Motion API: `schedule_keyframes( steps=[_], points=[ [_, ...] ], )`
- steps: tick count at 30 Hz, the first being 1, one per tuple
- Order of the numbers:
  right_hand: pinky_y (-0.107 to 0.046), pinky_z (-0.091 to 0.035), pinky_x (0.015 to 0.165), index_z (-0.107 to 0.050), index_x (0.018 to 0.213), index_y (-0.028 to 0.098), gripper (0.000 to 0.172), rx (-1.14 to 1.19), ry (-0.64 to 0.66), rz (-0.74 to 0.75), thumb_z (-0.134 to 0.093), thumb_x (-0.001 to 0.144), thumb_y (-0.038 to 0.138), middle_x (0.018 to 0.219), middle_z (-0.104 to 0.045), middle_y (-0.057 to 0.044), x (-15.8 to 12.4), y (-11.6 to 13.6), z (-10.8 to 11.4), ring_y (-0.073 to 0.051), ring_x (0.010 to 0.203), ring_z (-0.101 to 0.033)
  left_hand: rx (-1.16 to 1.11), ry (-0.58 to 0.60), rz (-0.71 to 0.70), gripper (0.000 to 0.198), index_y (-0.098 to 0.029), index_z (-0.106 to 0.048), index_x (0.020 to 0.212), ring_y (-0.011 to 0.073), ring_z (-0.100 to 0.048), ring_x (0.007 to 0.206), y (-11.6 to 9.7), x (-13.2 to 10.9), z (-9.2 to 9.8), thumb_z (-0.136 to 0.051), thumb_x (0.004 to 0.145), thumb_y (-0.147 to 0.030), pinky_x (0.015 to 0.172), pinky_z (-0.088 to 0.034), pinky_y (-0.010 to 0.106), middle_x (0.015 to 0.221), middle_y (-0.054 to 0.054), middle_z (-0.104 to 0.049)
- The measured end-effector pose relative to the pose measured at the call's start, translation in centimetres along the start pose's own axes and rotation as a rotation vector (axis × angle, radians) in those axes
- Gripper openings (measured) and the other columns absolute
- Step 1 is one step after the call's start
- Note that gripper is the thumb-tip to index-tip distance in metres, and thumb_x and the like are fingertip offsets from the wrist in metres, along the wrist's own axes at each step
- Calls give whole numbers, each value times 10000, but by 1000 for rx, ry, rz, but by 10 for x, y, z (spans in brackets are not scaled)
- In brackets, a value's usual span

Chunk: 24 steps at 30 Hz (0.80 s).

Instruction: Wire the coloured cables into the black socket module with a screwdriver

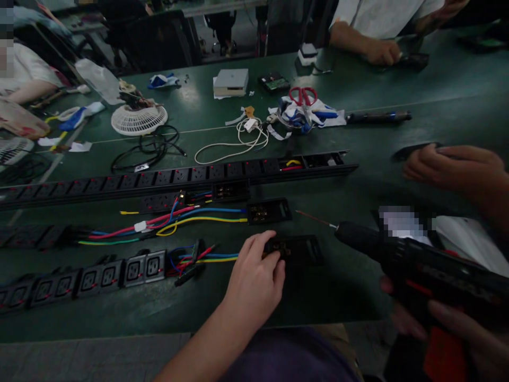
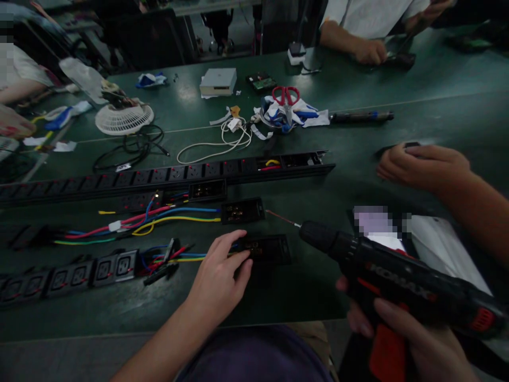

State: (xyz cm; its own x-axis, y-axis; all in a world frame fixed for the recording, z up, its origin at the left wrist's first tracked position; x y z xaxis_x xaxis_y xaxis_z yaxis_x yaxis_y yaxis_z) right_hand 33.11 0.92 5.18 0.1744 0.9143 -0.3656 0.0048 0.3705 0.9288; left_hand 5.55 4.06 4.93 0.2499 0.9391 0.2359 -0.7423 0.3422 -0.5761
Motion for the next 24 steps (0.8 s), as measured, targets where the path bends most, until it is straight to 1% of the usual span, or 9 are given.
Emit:
schedule_keyframes(
  steps=[1,2,4,7,9,12,14,19,24],
  points=[
    [-164,-364,525,-555,1027,67,693,6,3,-7,-793,547,506,853,-510,-127,-15,-14,-2,-39,609,-387,19,-2,12,166,-152,-715,957,279,-513,1230,-2,-1,-1,-556,907,-144,1057,-516,489,1365,119,-545],
    [-168,-375,535,-566,1039,67,690,11,6,-14,-771,572,532,844,-508,-132,-21,-24,-3,-49,619,-403,44,1,27,173,-143,-711,967,287,-509,1240,-4,-1,-2,-550,906,-139,1064,-512,498,1379,128,-537],
    [-176,-396,553,-577,1069,69,700,20,2,-8,-738,604,567,846,-507,-140,-16,-31,2,-67,644,-431,94,10,54,184,-123,-706,975,304,-499,1259,-8,0,-4,-538,901,-127,1076,-501,513,1402,144,-525],
    [-189,-421,567,-558,1130,74,729,27,5,-5,-721,636,584,878,-511,-149,7,-29,14,-83,661,-458,139,11,94,191,-110,-703,958,316,-494,1271,-13,1,-6,-521,899,-111,1078,-496,526,1409,156,-527],
    [-209,-433,560,-513,1188,96,731,28,39,-8,-711,671,573,928,-517,-152,15,-31,18,-90,641,-468,153,4,120,193,-115,-703,952,320,-498,1268,-14,2,-7,-518,899,-105,1066,-502,539,1405,155,-536],
    [-260,-432,514,-414,1250,165,646,17,160,36,-650,765,519,1030,-514,-138,13,-36,14,-107,578,-474,140,-6,139,181,-127,-700,940,313,-521,1243,-12,2,-7,-528,890,-100,1045,-518,539,1386,146,-555],
    [-275,-423,480,-367,1258,199,586,9,224,78,-614,806,479,1050,-508,-121,10,-39,9,-118,545,-475,116,-20,150,168,-138,-694,932,306,-541,1219,-10,2,-6,-539,881,-99,1030,-531,535,1371,137,-567],
    [-256,-415,459,-304,1281,232,585,-10,276,85,-582,831,482,1080,-503,-117,11,-42,2,-120,535,-484,80,-58,174,157,-168,-671,923,306,-563,1197,-10,2,-5,-545,868,-91,994,-550,548,1349,127,-581],
    [-239,-421,467,-278,1269,232,525,-43,347,134,-527,882,483,1089,-498,-112,11,-38,-1,-103,548,-486,94,-43,174,124,-155,-650,922,308,-578,1188,-10,3,-6,-551,866,-107,1000,-548,534,1334,144,-588]
  ],
)
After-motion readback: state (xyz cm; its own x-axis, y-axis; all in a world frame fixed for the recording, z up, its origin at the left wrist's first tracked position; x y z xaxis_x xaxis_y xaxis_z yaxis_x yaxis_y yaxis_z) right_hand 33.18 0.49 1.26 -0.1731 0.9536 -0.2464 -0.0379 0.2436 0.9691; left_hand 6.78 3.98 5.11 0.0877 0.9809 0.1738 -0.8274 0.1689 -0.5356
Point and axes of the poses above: each hand's wrist, its own x-axis towards the middle knuckle, its own z-axis out of the back of the hand, y = z × x, the point moved 5 cm from there along x, towards the middle knuckle
